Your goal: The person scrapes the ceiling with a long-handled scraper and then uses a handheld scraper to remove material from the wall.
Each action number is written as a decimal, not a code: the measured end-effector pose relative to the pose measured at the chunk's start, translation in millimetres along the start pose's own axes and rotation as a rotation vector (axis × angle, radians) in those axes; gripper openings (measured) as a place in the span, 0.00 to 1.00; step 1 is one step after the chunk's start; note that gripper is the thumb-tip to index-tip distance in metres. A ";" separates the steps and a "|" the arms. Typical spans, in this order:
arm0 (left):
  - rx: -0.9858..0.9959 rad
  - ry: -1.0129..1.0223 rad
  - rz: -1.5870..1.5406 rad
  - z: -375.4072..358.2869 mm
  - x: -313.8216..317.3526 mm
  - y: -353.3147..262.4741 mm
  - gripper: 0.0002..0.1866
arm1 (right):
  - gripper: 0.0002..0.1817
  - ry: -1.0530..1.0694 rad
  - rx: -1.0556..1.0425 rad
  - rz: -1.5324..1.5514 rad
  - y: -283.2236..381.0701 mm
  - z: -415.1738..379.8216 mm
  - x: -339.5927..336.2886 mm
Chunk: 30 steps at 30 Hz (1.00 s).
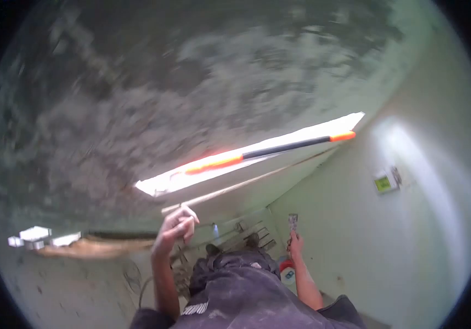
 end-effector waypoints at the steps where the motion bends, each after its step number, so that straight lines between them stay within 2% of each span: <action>1: -0.113 -0.002 0.090 10.6 -9.2 34.9 0.13 | 0.20 -0.040 0.007 0.057 20.2 -12.4 1.7; 3: -0.368 -0.109 0.182 18.2 -38.1 125.4 0.15 | 0.17 -0.115 -0.102 0.414 93.8 -53.8 14.0; 5: -0.505 -0.206 0.260 15.3 -73.7 216.8 0.17 | 0.15 -0.078 -0.225 0.635 174.4 -102.5 27.6; 7: -0.590 -0.327 0.243 -0.1 -120.7 318.4 0.18 | 0.13 0.024 -0.424 0.688 246.6 -141.8 36.7; 9: -0.606 -0.411 0.324 -23.6 -155.7 384.5 0.17 | 0.14 0.065 -0.620 0.704 303.7 -172.1 44.6; 10: -0.817 -0.038 0.458 -25.1 -207.8 464.3 0.19 | 0.15 0.090 -0.707 0.699 327.0 -181.0 48.9; 11: -0.806 -0.019 0.506 -9.9 -200.0 413.2 0.19 | 0.16 0.116 -0.796 0.689 347.5 -189.1 52.0; 13: -0.766 0.017 0.607 30.3 -218.9 380.4 0.19 | 0.14 0.147 -0.885 0.667 377.7 -203.1 56.4; 15: -0.724 0.044 0.693 65.8 -224.9 347.0 0.20 | 0.11 -0.043 -1.054 0.437 400.3 -210.7 58.4; 16: -0.705 0.055 0.728 80.1 -226.4 335.7 0.20 | 0.11 -0.052 -1.101 0.343 412.9 -213.6 57.9; 19: -0.655 0.073 0.821 107.2 -216.6 293.3 0.20 | 0.11 -0.138 -1.107 0.184 419.6 -172.8 75.7; 21: -0.628 0.074 0.878 114.1 -216.5 274.5 0.20 | 0.14 -0.336 -1.081 0.220 431.2 -131.8 66.6; 22: -0.614 0.074 0.900 118.1 -218.1 272.8 0.21 | 0.16 -0.255 -0.867 0.394 433.8 -119.6 57.0; 23: -0.595 0.075 0.921 125.7 -217.4 271.5 0.21 | 0.16 -0.260 -0.872 0.411 432.3 -122.2 63.8; 25: -0.552 0.078 0.965 141.8 -203.6 262.2 0.21 | 0.18 -0.299 -1.250 0.521 431.9 -142.9 81.3; 26: -0.536 0.082 0.987 145.3 -202.5 264.2 0.21 | 0.18 -0.309 -1.251 0.536 436.9 -135.4 77.6; 30: -0.503 0.085 1.056 120.1 -196.0 288.6 0.22 | 0.20 -0.077 -0.710 0.622 452.9 -77.5 34.7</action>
Point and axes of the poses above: each hand's wrist, its own z-axis towards the middle knuckle, its own x-axis out of the palm, y = z × x, the point moved 4 cm from there along z, towards the middle knuckle, and after that the axes turned 9 degrees about -y, right-handed, at the moved point
